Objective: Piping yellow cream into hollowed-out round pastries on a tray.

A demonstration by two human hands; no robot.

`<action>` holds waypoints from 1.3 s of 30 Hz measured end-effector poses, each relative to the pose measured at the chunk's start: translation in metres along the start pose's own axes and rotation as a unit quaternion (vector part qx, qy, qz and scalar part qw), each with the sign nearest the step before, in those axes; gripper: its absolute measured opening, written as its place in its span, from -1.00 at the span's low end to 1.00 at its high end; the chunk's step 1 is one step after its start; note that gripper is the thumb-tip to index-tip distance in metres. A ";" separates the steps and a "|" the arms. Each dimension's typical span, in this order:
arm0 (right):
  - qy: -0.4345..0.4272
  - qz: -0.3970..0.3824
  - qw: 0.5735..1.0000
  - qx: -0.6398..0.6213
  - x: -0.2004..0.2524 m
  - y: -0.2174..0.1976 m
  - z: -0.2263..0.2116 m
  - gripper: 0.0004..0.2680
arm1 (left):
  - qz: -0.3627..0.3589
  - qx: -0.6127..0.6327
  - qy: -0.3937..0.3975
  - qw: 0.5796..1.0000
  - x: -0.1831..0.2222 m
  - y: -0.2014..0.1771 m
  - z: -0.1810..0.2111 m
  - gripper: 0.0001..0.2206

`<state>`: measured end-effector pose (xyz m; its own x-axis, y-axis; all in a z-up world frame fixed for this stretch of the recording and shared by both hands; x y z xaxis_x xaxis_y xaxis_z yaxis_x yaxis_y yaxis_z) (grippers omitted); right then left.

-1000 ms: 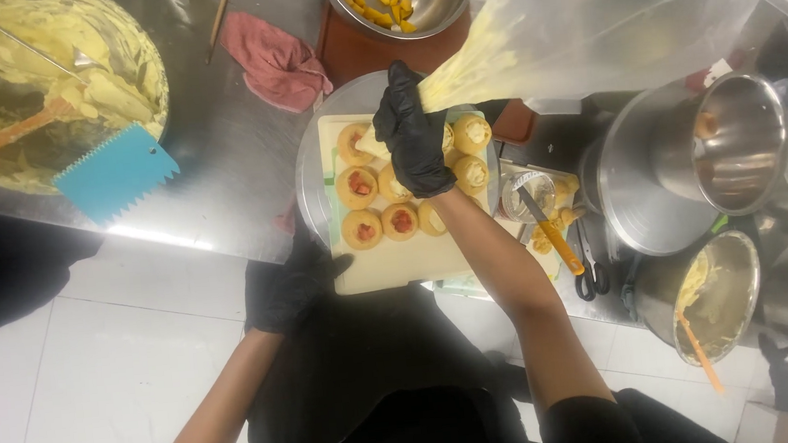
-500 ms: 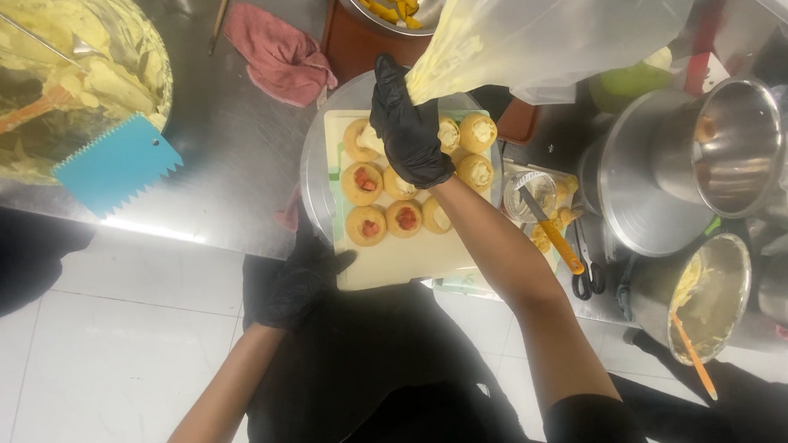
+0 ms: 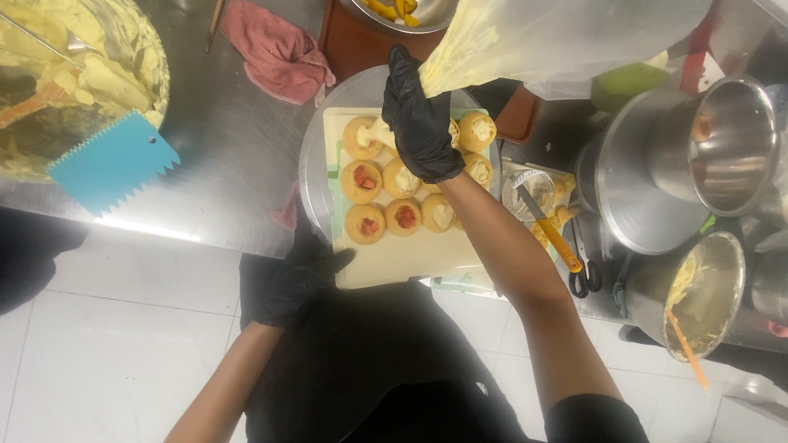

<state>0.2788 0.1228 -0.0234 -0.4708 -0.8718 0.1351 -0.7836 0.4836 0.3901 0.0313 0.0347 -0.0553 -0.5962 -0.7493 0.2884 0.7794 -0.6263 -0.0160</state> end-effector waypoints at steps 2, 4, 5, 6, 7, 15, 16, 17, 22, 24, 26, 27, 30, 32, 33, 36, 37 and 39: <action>-0.003 -0.001 1.000 0.009 0.004 -0.003 0.000 -0.84 | -0.025 0.046 -0.051 0.997 0.001 0.005 -0.014 0.04; -0.019 -0.001 0.999 0.036 0.009 -0.001 -0.005 -0.80 | -0.067 0.180 -0.156 0.969 0.005 0.014 -0.037 0.05; -0.019 0.000 0.999 0.036 0.007 -0.008 -0.001 -0.80 | -0.068 0.180 -0.157 0.969 0.005 0.014 -0.036 0.05; -0.001 -0.009 1.000 -0.007 0.004 -0.014 0.005 -0.83 | -0.047 0.140 -0.103 0.984 0.003 0.010 -0.030 0.05; 0.017 -0.018 0.998 -0.050 0.002 -0.019 0.011 -0.86 | -0.027 0.099 -0.048 0.994 0.001 0.007 -0.024 0.05; -0.030 0.003 0.999 -0.026 0.008 -0.005 0.005 -0.94 | -0.020 0.099 0.020 0.995 -0.003 0.004 0.005 0.07; -0.038 -0.004 0.999 -0.027 0.008 -0.006 0.004 -0.90 | -0.020 0.087 0.014 0.996 -0.003 0.004 0.004 0.08; -0.038 -0.004 0.999 -0.027 0.012 -0.009 0.002 -0.90 | -0.020 0.087 0.014 0.996 -0.003 0.002 0.003 0.08; -0.011 -0.029 0.999 0.032 0.021 -0.007 -0.001 -0.88 | 0.018 -0.101 0.042 0.994 -0.002 -0.001 0.002 0.08; 0.003 -0.025 0.999 0.039 0.023 -0.006 0.004 -0.88 | 0.010 -0.049 0.041 0.998 -0.005 0.001 0.001 0.09; 0.018 -0.020 0.999 0.045 0.021 -0.012 0.012 -0.84 | 0.003 0.002 0.038 0.999 -0.006 0.003 -0.003 0.10; 0.003 -0.051 0.998 0.041 0.018 -0.017 0.015 -0.85 | -0.009 0.046 0.032 0.998 -0.006 0.005 -0.006 0.10; -0.005 -0.062 0.998 0.032 0.011 -0.015 0.015 -0.82 | -0.029 0.085 0.006 0.996 -0.007 0.008 -0.018 0.10; 0.003 -0.041 0.999 0.027 0.010 -0.007 0.010 -0.76 | -0.038 0.081 -0.013 0.996 -0.008 0.009 -0.025 0.09; 0.004 -0.056 0.996 0.072 0.011 0.000 0.007 -0.77 | -0.044 0.083 -0.025 0.995 -0.008 0.010 -0.028 0.08; 0.012 -0.075 0.991 0.110 0.013 0.017 -0.003 -0.78 | -0.046 0.095 -0.031 0.994 -0.009 0.012 -0.030 0.07; 0.019 -0.079 0.991 0.104 0.013 0.021 -0.006 -0.78 | -0.042 0.105 -0.024 0.993 -0.009 0.012 -0.029 0.07; 0.026 -0.082 0.992 0.087 0.009 0.014 -0.002 -0.79 | -0.042 0.108 -0.019 0.993 -0.012 0.012 -0.037 0.08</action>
<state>0.2642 0.1219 -0.0145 -0.3130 -0.9407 0.1305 -0.9085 0.3366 0.2475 0.0404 0.0278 -0.0947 -0.6568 -0.6848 0.3159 0.7525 -0.6226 0.2147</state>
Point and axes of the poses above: each hand's wrist, its own x-axis away from the middle knuckle, its own y-axis out of the palm, z = x × y, the point moved 5 cm from there along -x, towards the middle knuckle, and after that the axes turned 4 degrees about -x, right-handed, at the moved point
